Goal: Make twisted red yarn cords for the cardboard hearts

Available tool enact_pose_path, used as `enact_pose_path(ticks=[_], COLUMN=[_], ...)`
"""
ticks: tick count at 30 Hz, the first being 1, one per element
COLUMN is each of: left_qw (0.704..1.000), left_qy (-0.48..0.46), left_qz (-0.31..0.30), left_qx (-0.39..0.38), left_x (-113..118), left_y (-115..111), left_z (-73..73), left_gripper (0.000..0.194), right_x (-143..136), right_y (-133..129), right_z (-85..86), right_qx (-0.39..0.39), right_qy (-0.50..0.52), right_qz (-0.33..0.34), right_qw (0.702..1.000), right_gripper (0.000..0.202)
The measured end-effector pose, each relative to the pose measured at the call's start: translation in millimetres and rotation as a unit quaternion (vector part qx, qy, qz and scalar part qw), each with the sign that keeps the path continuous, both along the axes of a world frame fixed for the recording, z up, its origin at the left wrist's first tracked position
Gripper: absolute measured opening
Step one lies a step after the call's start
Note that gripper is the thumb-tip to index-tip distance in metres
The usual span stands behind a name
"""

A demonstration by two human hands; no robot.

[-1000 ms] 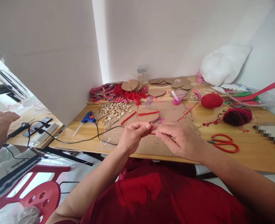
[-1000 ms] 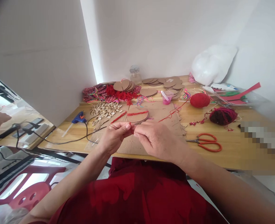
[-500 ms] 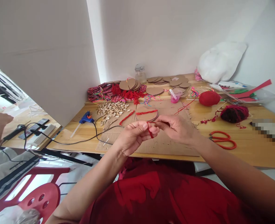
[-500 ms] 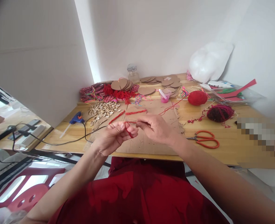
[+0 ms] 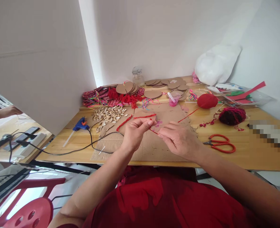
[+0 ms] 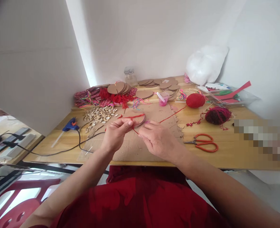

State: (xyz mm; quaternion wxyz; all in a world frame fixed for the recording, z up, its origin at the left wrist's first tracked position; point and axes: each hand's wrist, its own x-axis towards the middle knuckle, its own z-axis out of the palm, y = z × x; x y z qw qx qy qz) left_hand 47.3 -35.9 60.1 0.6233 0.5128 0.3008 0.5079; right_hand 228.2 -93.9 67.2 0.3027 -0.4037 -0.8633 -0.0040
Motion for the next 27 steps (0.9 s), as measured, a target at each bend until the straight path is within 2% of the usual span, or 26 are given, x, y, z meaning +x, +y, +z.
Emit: enact_pose_path(ticks=[4, 9, 12, 15, 17, 20, 22, 24, 25, 27], left_qw=[0.993, 0.979, 0.973, 0.965, 0.956, 0.948, 0.946, 0.945, 0.945, 0.945], left_qy=[0.101, 0.143, 0.134, 0.071, 0.019, -0.023, -0.031, -0.031, -0.028, -0.022], left_qz=[-0.058, -0.144, -0.181, -0.203, -0.206, -0.200, -0.193, -0.184, -0.178, -0.164], left_qx=[0.000, -0.015, -0.047, -0.149, -0.208, -0.248, -0.260, -0.268, -0.272, -0.283], left_x=[4, 9, 12, 12, 11, 9, 6, 2, 0, -5], left_y=[2, 2, 2, 1, 1, 1, 2, 2, 1, 1], left_z=[-13.7, -20.3, -18.4, -12.1, -7.3, -3.5, -4.7, -8.4, -10.9, -16.1], left_gripper=[0.019, 0.019, 0.020, 0.021, 0.025, 0.030, 0.030, 0.030, 0.030, 0.031], right_x=[17, 29, 37, 51, 63, 80, 92, 108, 118, 139], right_y=[3, 12, 21, 33, 40, 40, 28, 10, 0, -18], right_z=[12.0, 21.0, 16.0, 0.3, -12.7, -26.7, -29.5, -29.1, -29.0, -31.6], right_qx=[0.019, 0.001, -0.005, -0.018, -0.039, -0.063, -0.059, -0.070, -0.091, -0.196], right_qy=[-0.048, -0.050, -0.023, 0.021, 0.036, 0.035, 0.038, 0.035, 0.028, -0.053], right_qz=[-0.010, 0.001, 0.015, 0.009, -0.027, -0.082, -0.129, -0.206, -0.250, -0.280], right_qw=[0.999, 0.999, 1.000, 1.000, 0.998, 0.994, 0.989, 0.975, 0.964, 0.938], right_gripper=[0.022, 0.028, 0.026, 0.024, 0.026, 0.023, 0.021, 0.028, 0.028, 0.032])
